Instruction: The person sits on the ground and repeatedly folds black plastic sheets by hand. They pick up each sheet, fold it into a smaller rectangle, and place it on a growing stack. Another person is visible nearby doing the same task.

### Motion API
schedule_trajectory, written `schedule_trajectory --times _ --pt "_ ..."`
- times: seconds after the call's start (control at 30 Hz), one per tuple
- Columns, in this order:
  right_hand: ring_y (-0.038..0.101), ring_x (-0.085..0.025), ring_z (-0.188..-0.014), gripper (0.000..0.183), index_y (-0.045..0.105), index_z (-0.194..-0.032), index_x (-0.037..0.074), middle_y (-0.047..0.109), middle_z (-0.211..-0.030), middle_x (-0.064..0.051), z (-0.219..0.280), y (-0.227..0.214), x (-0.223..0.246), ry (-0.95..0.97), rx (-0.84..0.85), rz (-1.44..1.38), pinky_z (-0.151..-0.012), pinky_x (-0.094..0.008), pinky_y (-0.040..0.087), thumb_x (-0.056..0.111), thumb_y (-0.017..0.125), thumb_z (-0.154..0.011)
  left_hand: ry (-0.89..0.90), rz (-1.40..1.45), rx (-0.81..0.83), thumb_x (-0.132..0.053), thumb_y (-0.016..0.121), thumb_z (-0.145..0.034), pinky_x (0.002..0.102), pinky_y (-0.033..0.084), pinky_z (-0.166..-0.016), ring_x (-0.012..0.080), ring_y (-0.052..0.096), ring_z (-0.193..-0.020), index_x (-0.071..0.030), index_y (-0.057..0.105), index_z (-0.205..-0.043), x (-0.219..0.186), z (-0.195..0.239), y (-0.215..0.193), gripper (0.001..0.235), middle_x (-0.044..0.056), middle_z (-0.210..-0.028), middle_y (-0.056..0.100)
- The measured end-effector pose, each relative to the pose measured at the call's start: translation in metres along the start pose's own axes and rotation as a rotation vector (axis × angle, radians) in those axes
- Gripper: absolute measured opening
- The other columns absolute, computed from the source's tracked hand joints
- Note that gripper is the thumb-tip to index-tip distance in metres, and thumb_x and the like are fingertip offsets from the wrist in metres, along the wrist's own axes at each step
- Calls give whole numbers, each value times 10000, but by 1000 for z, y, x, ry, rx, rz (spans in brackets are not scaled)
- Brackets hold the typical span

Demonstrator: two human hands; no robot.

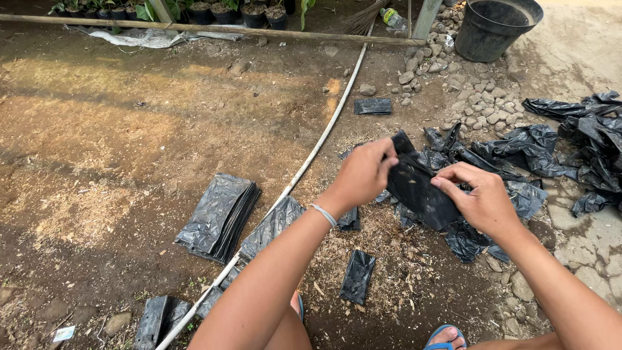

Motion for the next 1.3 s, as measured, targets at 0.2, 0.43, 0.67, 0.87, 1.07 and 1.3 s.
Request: schedule_trajectory --times 0.2,0.43,0.67,0.87,1.07,1.3 --pt "722 -171 -868 217 725 -995 22 766 -959 -75 1 -7 -7 46 65 53 -818 -333 543 232 723 -936 23 82 -165 -74 680 -909 435 529 -735 367 689 -823 -5 597 -934 21 -3 -33 111 184 -857 701" --pt "650 -335 -1100 619 586 -1264 -69 681 -1185 -192 4 -14 46 -289 -116 184 -935 -439 482 295 776 -801 -41 59 36 -115 667 -924 449 518 -725 360 691 -786 -21 608 -925 3 1 -12 111 179 -816 692" --pt "728 -295 -968 292 711 -1103 10 742 -1061 -149 1 12 33 -116 20 149 -844 -391 555 196 746 -882 -25 -68 68 -137 685 -899 488 517 -713 381 688 -818 -26 626 -899 -20 6 5 126 181 -825 705" --pt "715 -250 -744 225 722 -1069 11 758 -980 -122 0 16 9 104 95 112 -675 -373 543 178 690 -923 -182 11 -41 -135 652 -932 453 538 -725 352 715 -779 -22 632 -923 12 1 -8 115 182 -835 714" --pt "625 -83 -699 244 692 -1057 17 732 -844 -52 3 18 0 97 108 -114 -629 -284 506 227 689 -934 -238 48 -126 -147 667 -932 428 493 -654 318 669 -689 -4 618 -923 33 1 -18 151 181 -780 695" --pt "440 -80 -654 267 734 -1032 33 630 -740 -19 2 21 -40 248 128 -78 -579 -284 380 289 686 -979 -230 62 -157 -172 660 -966 395 466 -636 258 618 -634 2 632 -940 36 0 -21 177 180 -732 663"
Point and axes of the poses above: each hand's wrist, its own z-axis away from the middle knuckle, its own y-axis out of the palm, x = y × z, the point moved 7 cm from there along -z, towards the middle knuckle
